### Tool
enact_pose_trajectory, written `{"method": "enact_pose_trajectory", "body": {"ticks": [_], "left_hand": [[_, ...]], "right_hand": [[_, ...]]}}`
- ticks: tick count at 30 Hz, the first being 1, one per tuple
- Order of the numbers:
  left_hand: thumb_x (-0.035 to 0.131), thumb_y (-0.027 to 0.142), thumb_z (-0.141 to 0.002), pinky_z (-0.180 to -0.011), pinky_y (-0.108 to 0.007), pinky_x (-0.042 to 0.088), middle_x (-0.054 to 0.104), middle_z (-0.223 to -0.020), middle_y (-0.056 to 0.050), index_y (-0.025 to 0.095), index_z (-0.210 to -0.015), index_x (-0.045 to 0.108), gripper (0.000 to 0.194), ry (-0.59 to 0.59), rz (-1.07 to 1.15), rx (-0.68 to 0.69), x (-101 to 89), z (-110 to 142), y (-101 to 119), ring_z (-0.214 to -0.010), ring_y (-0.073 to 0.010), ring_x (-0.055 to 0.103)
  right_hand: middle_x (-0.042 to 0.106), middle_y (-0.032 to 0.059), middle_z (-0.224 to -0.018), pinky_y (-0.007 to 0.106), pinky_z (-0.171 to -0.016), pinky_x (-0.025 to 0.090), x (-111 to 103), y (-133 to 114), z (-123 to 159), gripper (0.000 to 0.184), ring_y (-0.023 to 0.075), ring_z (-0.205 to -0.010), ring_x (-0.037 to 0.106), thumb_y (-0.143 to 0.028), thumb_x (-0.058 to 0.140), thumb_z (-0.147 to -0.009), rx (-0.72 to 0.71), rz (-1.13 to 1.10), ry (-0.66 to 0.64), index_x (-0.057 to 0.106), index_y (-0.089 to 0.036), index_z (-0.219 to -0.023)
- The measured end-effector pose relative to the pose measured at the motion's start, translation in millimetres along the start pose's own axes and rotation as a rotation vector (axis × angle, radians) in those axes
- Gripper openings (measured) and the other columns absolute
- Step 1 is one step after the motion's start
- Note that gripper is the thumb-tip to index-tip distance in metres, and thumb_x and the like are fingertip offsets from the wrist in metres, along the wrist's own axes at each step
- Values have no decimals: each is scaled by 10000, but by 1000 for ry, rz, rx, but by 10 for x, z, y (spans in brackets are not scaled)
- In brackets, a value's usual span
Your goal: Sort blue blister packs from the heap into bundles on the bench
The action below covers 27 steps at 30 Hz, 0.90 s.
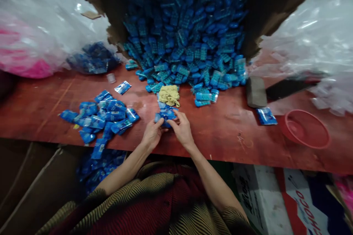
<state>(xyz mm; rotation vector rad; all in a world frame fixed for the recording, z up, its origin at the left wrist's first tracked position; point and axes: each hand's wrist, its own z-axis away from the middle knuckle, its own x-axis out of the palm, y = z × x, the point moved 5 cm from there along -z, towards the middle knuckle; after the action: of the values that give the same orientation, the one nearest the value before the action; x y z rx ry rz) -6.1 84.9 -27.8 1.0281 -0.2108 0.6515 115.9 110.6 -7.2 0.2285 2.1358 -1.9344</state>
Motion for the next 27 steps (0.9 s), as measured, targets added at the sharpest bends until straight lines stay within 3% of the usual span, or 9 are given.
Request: {"method": "enact_pose_trajectory", "body": {"ticks": [3,6,12,20,27], "left_hand": [[752,333,-589,-500,-219,474,631,-704,-17,120,-783,626,315,21,-34,52,6,36,10,-584,-108,577],[740,320,-594,-454,-189,427,600,-630,0,121,-696,616,255,70,-166,121,-20,58,62,-530,-86,538],[737,339,-572,-418,-203,427,587,-546,9,109,-687,612,286,73,-183,95,-30,69,51,-432,-82,516],[758,329,-525,-421,-213,458,561,-500,41,118,-679,587,312,137,-105,85,44,51,24,-419,-85,516],[768,312,-534,-445,-208,477,648,-629,0,102,-746,639,325,27,-197,75,62,123,170,-490,-100,575]], "right_hand": [[658,30,-798,289,-680,467,86,140,-27,312,150,-683,569,-394,631,-700,216,-193,-100,684,-153,-891],[629,-4,-659,271,-661,439,104,139,-18,251,131,-625,531,-400,621,-685,287,-274,-61,651,-152,-712],[539,-33,-575,233,-560,378,166,68,30,245,103,-550,448,-402,564,-711,290,-220,-65,560,-167,-642],[487,-49,-558,213,-511,349,187,25,49,271,99,-530,440,-407,481,-803,235,-71,45,458,-199,-630],[516,-42,-631,215,-581,409,165,9,65,220,97,-586,453,-388,553,-760,231,-292,8,531,-183,-683]]}}
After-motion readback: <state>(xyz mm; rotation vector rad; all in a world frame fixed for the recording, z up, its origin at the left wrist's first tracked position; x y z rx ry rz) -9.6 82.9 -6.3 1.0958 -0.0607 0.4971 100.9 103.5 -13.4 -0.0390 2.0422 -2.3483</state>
